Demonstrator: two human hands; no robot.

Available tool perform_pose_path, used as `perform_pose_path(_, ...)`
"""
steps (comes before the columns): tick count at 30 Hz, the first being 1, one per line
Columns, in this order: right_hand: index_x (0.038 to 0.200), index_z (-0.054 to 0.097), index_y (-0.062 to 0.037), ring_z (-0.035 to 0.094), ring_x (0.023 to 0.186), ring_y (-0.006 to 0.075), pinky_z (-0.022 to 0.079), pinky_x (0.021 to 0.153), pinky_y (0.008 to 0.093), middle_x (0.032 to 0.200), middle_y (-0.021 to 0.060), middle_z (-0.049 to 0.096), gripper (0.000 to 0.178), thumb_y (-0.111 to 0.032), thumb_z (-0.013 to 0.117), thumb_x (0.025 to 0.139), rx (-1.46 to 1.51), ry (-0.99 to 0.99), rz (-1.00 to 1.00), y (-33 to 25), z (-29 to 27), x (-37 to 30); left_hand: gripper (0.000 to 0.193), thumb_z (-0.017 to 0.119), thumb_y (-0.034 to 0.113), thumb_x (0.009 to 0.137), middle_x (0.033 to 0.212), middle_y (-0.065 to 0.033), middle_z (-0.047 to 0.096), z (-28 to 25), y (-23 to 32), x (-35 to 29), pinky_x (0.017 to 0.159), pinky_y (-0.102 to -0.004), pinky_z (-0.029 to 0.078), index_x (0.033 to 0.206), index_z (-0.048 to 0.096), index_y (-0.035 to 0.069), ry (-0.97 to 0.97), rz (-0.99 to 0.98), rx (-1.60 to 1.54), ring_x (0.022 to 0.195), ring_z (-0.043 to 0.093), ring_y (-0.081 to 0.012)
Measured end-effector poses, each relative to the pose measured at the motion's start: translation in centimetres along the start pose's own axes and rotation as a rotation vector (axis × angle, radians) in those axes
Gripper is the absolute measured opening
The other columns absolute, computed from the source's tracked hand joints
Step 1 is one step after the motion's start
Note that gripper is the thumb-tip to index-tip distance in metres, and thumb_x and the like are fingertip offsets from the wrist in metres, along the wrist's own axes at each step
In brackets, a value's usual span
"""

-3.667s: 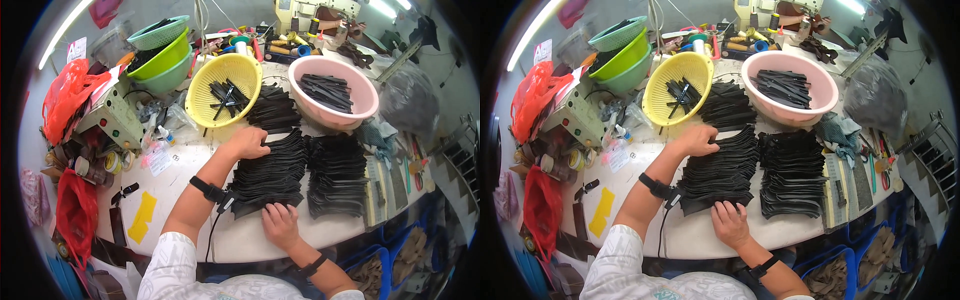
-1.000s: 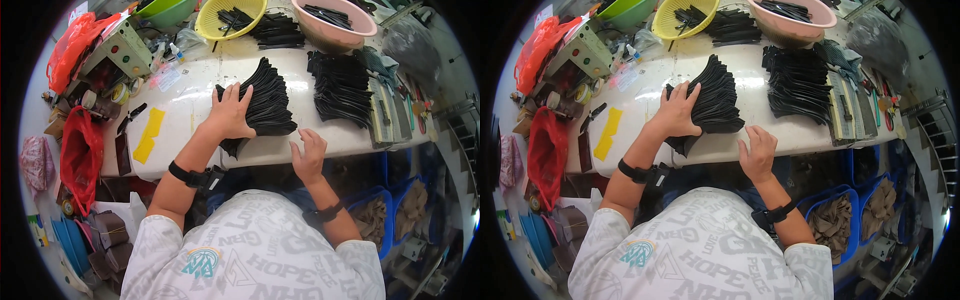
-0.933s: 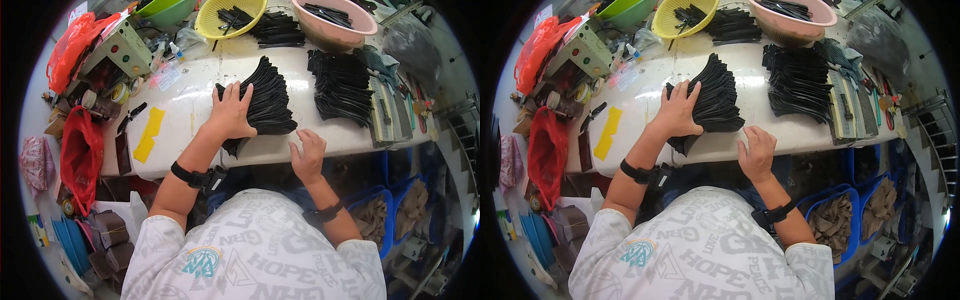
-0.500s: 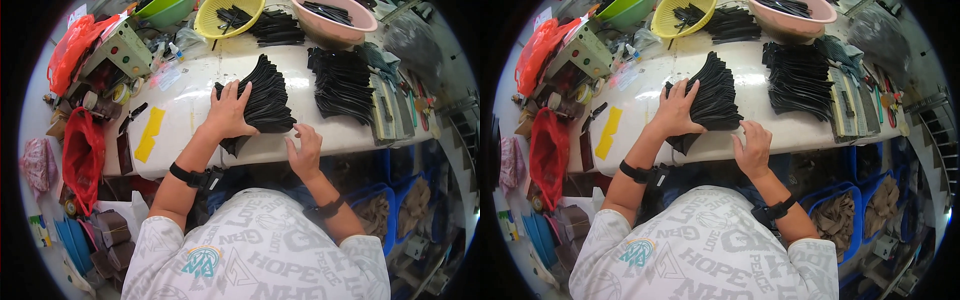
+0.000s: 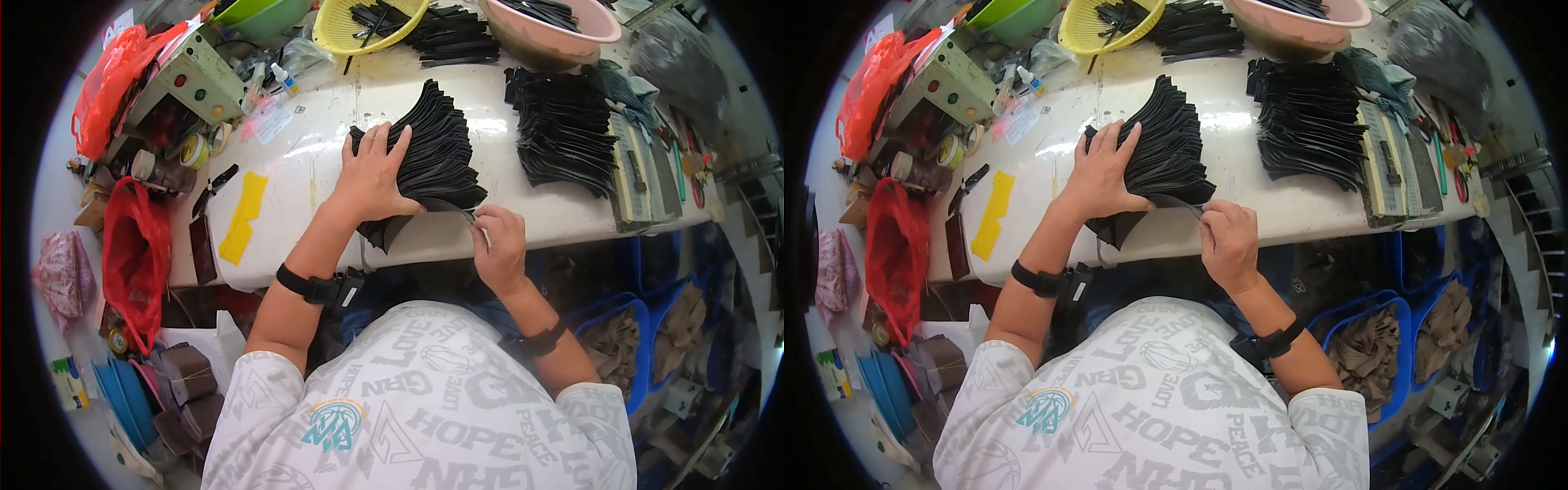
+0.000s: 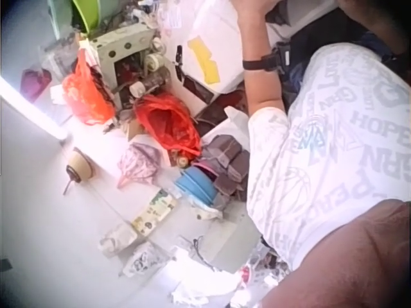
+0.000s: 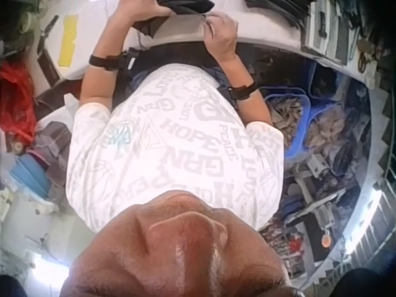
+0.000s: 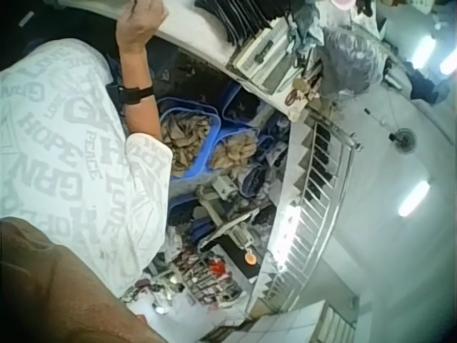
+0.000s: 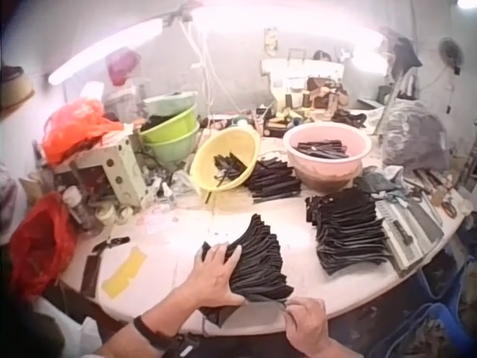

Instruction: Marking shoe templates and inspecting strap components in a footwear factory.

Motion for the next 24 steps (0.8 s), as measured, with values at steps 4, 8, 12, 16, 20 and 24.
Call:
perform_pose_path(4,0.096,0.062,-0.0045,0.062,0.081,0.0267,0.043,0.082,0.037,0.089,0.0073,0.067,0.026,0.004,0.071,0.073,0.038,-0.004,-0.06,0.0,-0.2,0.4,0.126,0.084,0.062,0.053,0.153,-0.0242,0.029,0.1,0.0,-0.1,0.113,-0.0649,0.02,0.154,0.027,0.01,0.011,0.012,-0.009,0.144,0.026,-0.0401)
perform_pose_path(8,0.105,0.063,-0.0033,0.063,0.079,0.0247,0.043,0.082,0.0365,0.087,0.0061,0.067,0.033,0.005,0.071,0.075,0.094,0.051,0.184,0.1,-0.2,0.8,0.125,0.083,0.062,0.054,0.153,-0.0242,0.029,0.1,0.1,-0.2,0.113,-0.0649,0.02,0.154,0.028,0.01,0.019,0.005,-0.009,0.144,0.026,-0.0404)
perform_pose_path(12,0.111,0.063,-0.0027,0.063,0.077,0.0225,0.042,0.081,0.0359,0.084,0.005,0.066,0.037,0.005,0.071,0.075,0.017,0.045,0.166,0.3,0.1,0.5,0.125,0.083,0.063,0.055,0.153,-0.0244,0.028,0.1,0.2,-0.2,0.114,-0.0649,0.019,0.154,0.027,0.01,0.021,0.0,-0.003,0.144,0.026,-0.0405)
perform_pose_path(16,0.109,0.064,-0.0029,0.063,0.077,0.022,0.041,0.08,0.036,0.083,0.0048,0.066,0.035,0.003,0.071,0.075,0.001,0.048,0.158,0.2,0.0,0.3,0.126,0.083,0.064,0.054,0.154,-0.0246,0.028,0.1,0.3,-0.2,0.114,-0.0648,0.019,0.155,0.027,0.011,0.007,-0.007,0.004,0.144,0.026,-0.04)
perform_pose_path(20,0.104,0.063,-0.0041,0.062,0.076,0.0216,0.041,0.081,0.0363,0.084,0.0043,0.066,0.031,0.003,0.071,0.075,0.005,0.048,0.183,0.2,-0.4,0.2,0.127,0.083,0.064,0.054,0.154,-0.0246,0.028,0.2,0.2,-0.2,0.114,-0.0646,0.019,0.155,0.026,0.011,0.018,-0.009,0.005,0.145,0.026,-0.0394)
perform_pose_path(24,0.093,0.063,-0.0054,0.061,0.087,0.0239,0.041,0.083,0.038,0.099,0.0075,0.065,0.024,0.003,0.071,0.073,-0.007,-0.017,0.215,0.0,-0.8,0.5,0.127,0.083,0.064,0.054,0.154,-0.0247,0.029,0.2,0.3,-0.3,0.114,-0.0643,0.019,0.155,0.026,0.011,0.008,-0.012,0.013,0.145,0.026,-0.0387)
Point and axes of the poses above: each hand's wrist, its own x-axis towards the middle knuckle, its own z-axis out of the palm, y = z × x, the point moved 4 cm from there along x, towards the middle knuckle
